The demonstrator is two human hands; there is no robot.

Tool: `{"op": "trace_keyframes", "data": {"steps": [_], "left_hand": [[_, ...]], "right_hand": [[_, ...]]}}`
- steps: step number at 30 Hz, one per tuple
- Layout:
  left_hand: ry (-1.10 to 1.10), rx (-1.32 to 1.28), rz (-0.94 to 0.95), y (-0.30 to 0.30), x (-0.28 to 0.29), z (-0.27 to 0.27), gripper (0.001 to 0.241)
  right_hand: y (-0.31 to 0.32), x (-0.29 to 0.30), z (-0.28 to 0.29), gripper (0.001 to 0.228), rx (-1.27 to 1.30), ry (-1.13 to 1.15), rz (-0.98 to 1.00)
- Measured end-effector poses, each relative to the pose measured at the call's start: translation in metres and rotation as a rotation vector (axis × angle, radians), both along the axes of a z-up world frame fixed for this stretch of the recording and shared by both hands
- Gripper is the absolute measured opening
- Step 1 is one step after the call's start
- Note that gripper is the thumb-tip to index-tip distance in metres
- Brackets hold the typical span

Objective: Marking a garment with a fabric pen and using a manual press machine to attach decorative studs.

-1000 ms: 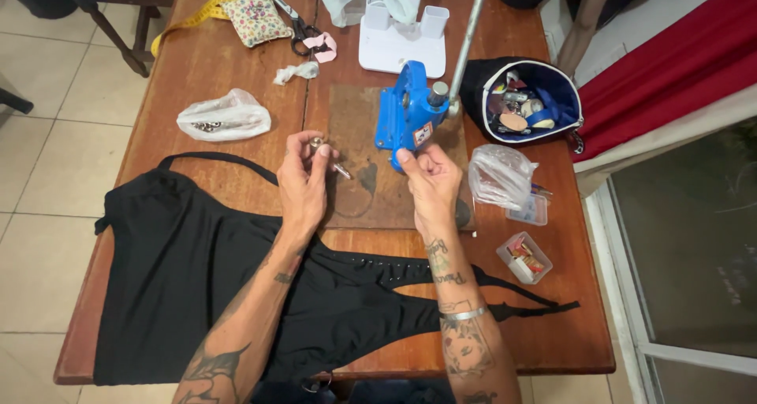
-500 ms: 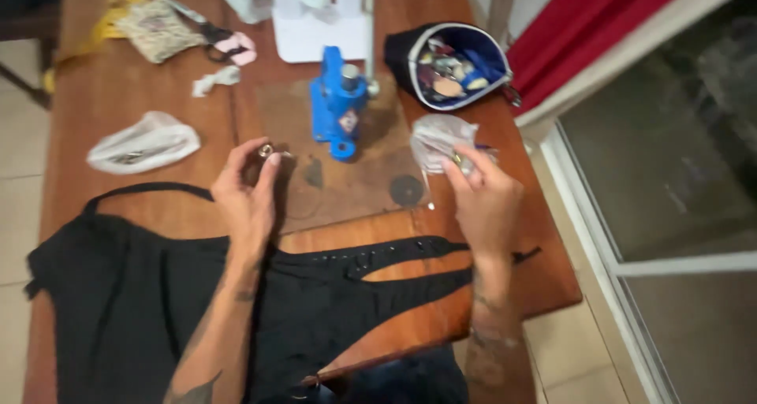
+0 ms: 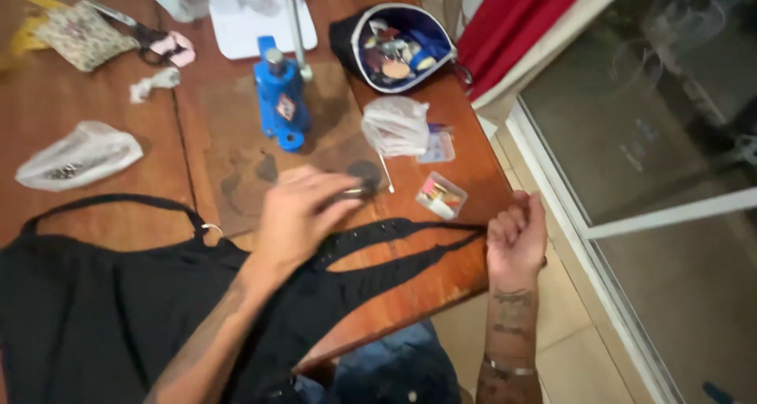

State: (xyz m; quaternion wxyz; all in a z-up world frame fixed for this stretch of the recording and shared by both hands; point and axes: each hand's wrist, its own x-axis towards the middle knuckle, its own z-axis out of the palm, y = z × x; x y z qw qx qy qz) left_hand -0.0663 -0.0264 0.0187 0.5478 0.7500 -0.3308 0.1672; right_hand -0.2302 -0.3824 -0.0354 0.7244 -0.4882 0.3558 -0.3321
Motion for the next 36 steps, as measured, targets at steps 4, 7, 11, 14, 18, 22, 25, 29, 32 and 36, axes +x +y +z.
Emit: {"op": "trace_keyframes", "data": {"steps": [4,7,11,14,18,22,25,29,32,36], "left_hand": [[-0.108,0.351,-0.285,-0.087,-0.005,0.008,0.023],[-0.04,0.482,-0.314,-0.126,-0.007,0.04,0.023],[-0.044,0.607,-0.249,-0.169,-0.002,-0.036,0.016],[-0.073,0.534,-0.235,-0.145,-0.01,-0.018,0.046],[-0.121,0.365,-0.222,-0.084,-0.008,-0.007,0.032],[-0.105,0.339,-0.061,-0.012,-0.007,-0.005,0.029],[-0.155,0.301,0.048,0.029,-0.003,-0.015,0.026],[-0.264,0.329,0.179,0.066,0.016,-0.041,0.02],[-0.274,0.289,0.267,0.078,0.032,-0.061,0.02],[-0.28,0.215,0.312,0.084,0.047,-0.075,0.023]], "right_hand": [[-0.028,-0.029,-0.061,0.019,0.774,-0.639,-0.134],[0.016,-0.027,-0.031,0.025,0.893,-0.735,-0.139],[0.067,-0.029,0.023,0.041,0.898,-0.831,0.056],[0.078,-0.013,0.023,0.053,0.937,-0.971,0.283],[0.095,0.015,0.02,0.057,0.872,-0.903,0.442],[0.113,0.048,0.002,0.038,0.825,-0.693,0.67],[0.13,0.073,-0.01,0.04,0.704,-0.447,0.733],[0.145,0.091,0.003,0.046,0.626,-0.302,0.826],[0.14,0.096,0.01,0.061,0.552,-0.314,0.885],[0.149,0.102,0.035,0.062,0.244,-0.207,0.883]]}}
